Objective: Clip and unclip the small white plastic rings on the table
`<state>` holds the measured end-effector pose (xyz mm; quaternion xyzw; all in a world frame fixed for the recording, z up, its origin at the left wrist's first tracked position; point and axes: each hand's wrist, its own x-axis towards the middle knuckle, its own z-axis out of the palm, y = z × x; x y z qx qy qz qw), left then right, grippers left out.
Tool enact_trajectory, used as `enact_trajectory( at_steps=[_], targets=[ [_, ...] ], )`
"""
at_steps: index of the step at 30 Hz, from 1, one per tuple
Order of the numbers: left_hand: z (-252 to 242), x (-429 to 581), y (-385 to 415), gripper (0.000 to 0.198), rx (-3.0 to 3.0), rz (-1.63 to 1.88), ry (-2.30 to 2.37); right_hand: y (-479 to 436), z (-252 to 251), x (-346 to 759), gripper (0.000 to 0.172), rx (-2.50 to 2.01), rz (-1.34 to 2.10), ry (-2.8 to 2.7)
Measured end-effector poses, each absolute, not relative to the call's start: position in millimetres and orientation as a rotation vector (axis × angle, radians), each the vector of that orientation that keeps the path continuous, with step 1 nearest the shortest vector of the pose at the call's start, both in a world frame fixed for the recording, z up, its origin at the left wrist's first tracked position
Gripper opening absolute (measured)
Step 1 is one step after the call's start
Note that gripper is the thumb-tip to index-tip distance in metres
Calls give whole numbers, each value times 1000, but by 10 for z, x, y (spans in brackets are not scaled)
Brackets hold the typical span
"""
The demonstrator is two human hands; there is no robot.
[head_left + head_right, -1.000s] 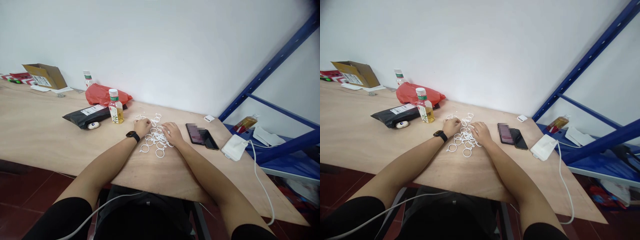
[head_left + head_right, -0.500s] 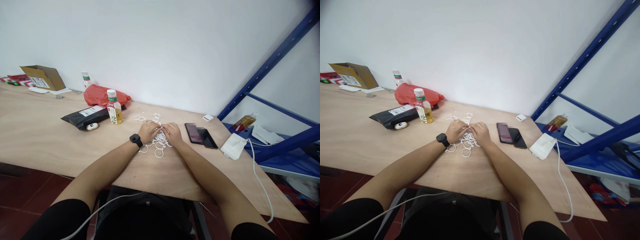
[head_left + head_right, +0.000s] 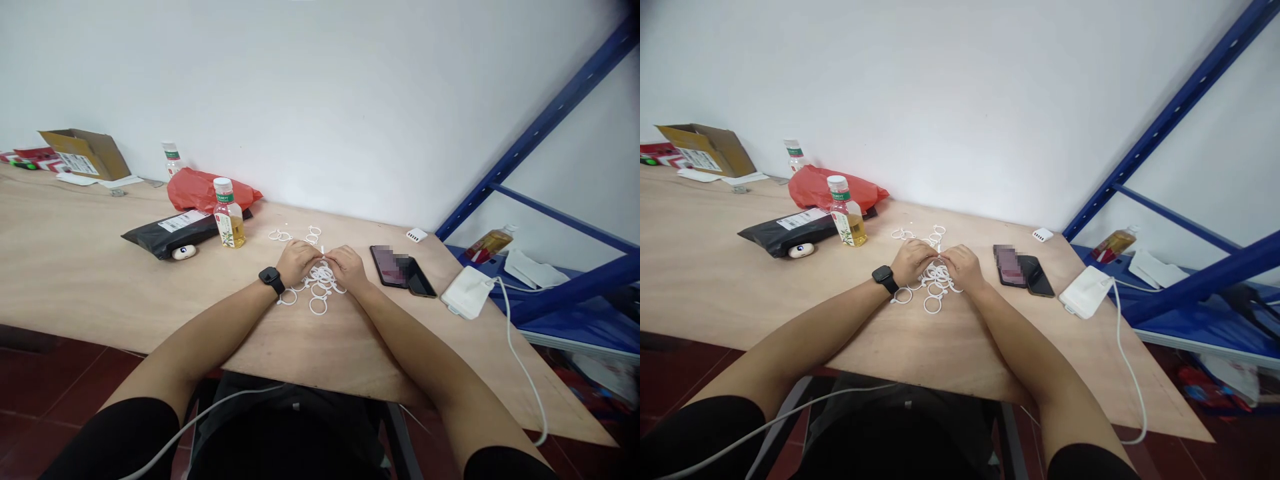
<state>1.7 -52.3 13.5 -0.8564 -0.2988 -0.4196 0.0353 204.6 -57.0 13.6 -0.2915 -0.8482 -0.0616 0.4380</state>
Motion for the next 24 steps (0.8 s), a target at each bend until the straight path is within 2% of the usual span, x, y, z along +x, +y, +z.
enact_trajectory(
  at_steps=[7, 11, 16, 20, 24],
  targets=[
    [143, 40, -511, 25, -2632, -1312, -1025, -559, 92, 2009, 18, -836, -148, -2064],
    [69, -20, -412, 25, -2506, -1310, -1325, -524, 92, 2040, 21, -947, -209, -2024],
    [-132, -161, -228, 24, -2337, -1087, -1793, -487, 86, 2108, 22, -981, -219, -2039],
    [-212, -188, -159, 25, -2403, -975, -1806, -486, 70, 2083, 21, -980, -224, -2060],
    [-195, -178, -162, 17, -2439, -968, -1767, -499, 70, 2056, 16, -978, -232, -2065]
  ],
)
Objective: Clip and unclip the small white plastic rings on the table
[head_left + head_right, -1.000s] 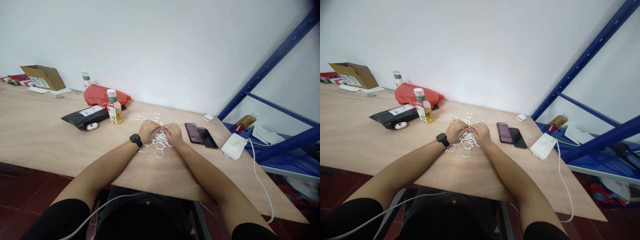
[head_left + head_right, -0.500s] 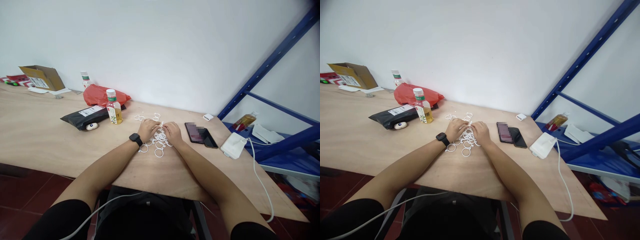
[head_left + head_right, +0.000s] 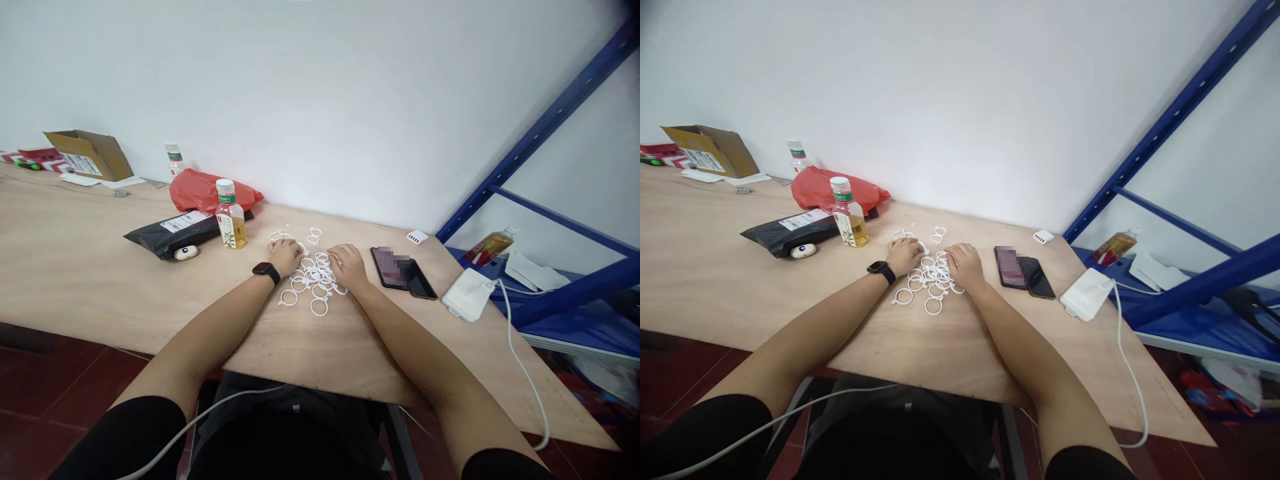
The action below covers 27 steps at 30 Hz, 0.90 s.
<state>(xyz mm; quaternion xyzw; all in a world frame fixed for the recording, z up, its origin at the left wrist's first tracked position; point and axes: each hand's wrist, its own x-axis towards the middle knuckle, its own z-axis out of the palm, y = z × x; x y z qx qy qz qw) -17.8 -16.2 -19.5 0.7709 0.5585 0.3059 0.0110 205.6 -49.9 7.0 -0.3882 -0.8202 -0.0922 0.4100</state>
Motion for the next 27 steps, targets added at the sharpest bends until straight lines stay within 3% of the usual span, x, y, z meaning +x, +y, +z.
enact_trajectory(
  at_steps=[13, 18, 27],
  targets=[
    [80, -109, -322, 27, 2460, 1185, 1563, -497, 72, 2047, 19, -989, -175, -2052],
    [-29, -52, -323, 17, 2498, 1095, 1541, -482, 50, 2044, 20, -989, -164, -2106],
    [-84, -196, -190, 32, 2431, 868, 1682, -497, 78, 2040, 18, -1002, -155, -2112]
  ],
)
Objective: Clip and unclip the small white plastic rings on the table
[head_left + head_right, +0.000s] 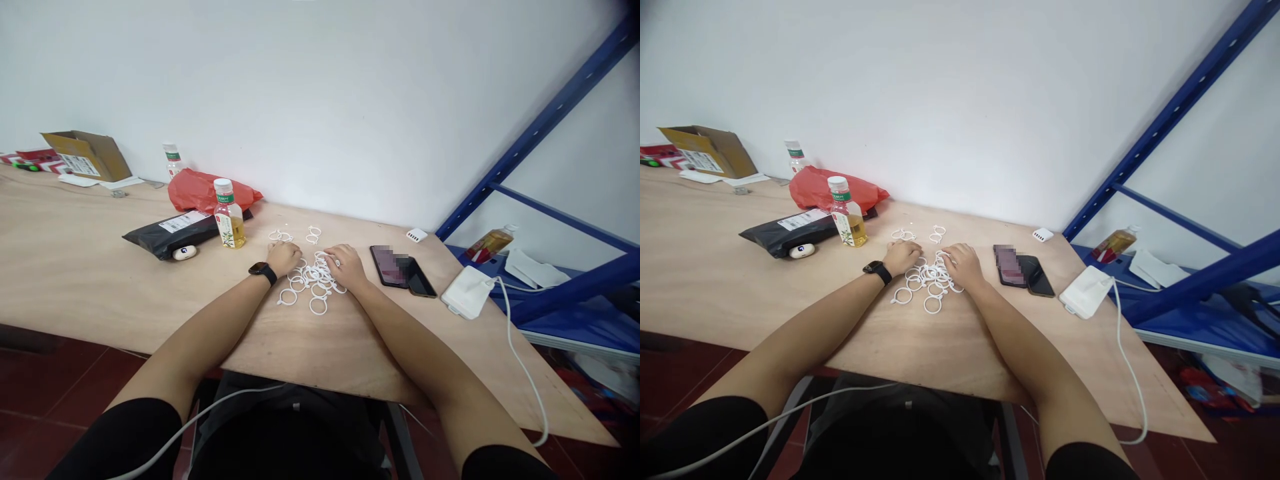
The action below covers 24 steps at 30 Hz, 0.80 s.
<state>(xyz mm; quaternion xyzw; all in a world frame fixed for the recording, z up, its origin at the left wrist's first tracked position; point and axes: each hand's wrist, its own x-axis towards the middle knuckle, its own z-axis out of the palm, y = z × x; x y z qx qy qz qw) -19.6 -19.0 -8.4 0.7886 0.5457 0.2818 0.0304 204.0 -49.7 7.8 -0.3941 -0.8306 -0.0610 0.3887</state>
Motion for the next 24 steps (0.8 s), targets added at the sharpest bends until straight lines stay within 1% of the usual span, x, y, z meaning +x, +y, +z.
enact_trajectory(
  at_steps=[3, 8, 11, 15, 17, 20, 24],
  targets=[
    [-63, -206, -187, 37, 2509, 798, 1595, -496, 78, 2039, 18, -1008, -158, -2117],
    [-104, -183, -182, 29, 2567, 797, 1502, -492, 66, 2046, 18, -1016, -154, -2123],
    [-96, -163, -198, 29, 2559, 931, 1406, -491, 65, 2048, 19, -1012, -157, -2107],
    [-12, -114, -293, 27, 2530, 1291, 1195, -499, 76, 2042, 20, -988, -152, -2092],
    [26, -76, -359, 24, 2534, 1396, 1100, -506, 77, 2034, 21, -972, -133, -2088],
    [50, -17, -433, 18, 2546, 1412, 1017, -516, 67, 2022, 22, -942, -106, -2092],
    [45, 21, -451, 14, 2515, 1393, 1033, -527, 52, 2009, 23, -894, -90, -2100]
  ],
)
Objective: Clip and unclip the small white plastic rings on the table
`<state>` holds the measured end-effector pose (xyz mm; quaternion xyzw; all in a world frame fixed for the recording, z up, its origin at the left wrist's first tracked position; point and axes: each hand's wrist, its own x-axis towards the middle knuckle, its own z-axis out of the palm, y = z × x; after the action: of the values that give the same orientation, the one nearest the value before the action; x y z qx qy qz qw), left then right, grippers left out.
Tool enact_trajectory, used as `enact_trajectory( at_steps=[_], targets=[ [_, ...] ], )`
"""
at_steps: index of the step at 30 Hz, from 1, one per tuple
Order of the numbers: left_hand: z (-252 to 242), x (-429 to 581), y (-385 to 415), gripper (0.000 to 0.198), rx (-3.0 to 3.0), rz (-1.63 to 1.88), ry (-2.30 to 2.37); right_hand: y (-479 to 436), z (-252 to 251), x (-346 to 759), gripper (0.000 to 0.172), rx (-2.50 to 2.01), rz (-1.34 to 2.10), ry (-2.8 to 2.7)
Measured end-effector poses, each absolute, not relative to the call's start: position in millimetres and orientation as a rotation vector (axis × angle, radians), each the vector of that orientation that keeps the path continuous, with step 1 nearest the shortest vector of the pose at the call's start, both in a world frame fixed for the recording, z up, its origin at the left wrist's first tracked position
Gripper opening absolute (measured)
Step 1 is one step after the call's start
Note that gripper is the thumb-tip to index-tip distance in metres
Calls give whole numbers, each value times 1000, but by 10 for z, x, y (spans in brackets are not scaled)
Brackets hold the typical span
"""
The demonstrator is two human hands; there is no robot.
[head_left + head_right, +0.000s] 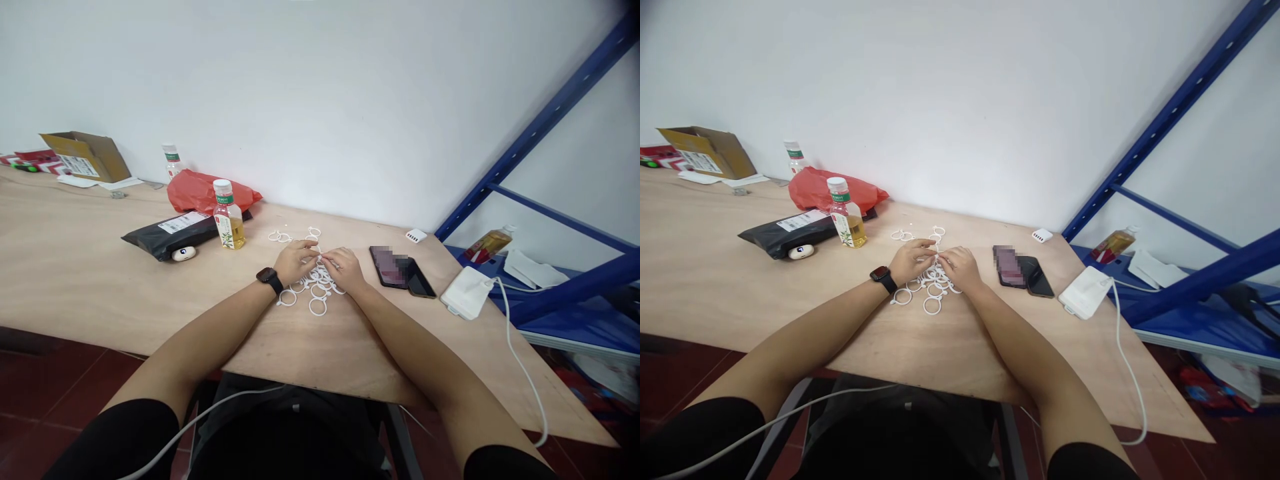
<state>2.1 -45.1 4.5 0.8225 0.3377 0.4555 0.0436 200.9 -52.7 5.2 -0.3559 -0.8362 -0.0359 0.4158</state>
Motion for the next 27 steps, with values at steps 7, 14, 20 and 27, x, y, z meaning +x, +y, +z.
enact_trajectory(
  at_steps=[7, 14, 20, 27],
  targets=[
    [54, 10, -445, 22, 2510, 1422, 980, -547, 71, 1976, 18, -808, -74, -2083],
    [63, 58, -487, 17, 2477, 1463, 988, -591, 101, 1925, 14, -726, -74, -2016],
    [125, 57, -496, 24, 2454, 1396, 1055, -553, 82, 1941, 14, -799, -90, -1975],
    [130, -97, -193, 27, 2317, 1139, 1604, -475, 63, 2091, 12, -955, -111, -1937]
  ],
)
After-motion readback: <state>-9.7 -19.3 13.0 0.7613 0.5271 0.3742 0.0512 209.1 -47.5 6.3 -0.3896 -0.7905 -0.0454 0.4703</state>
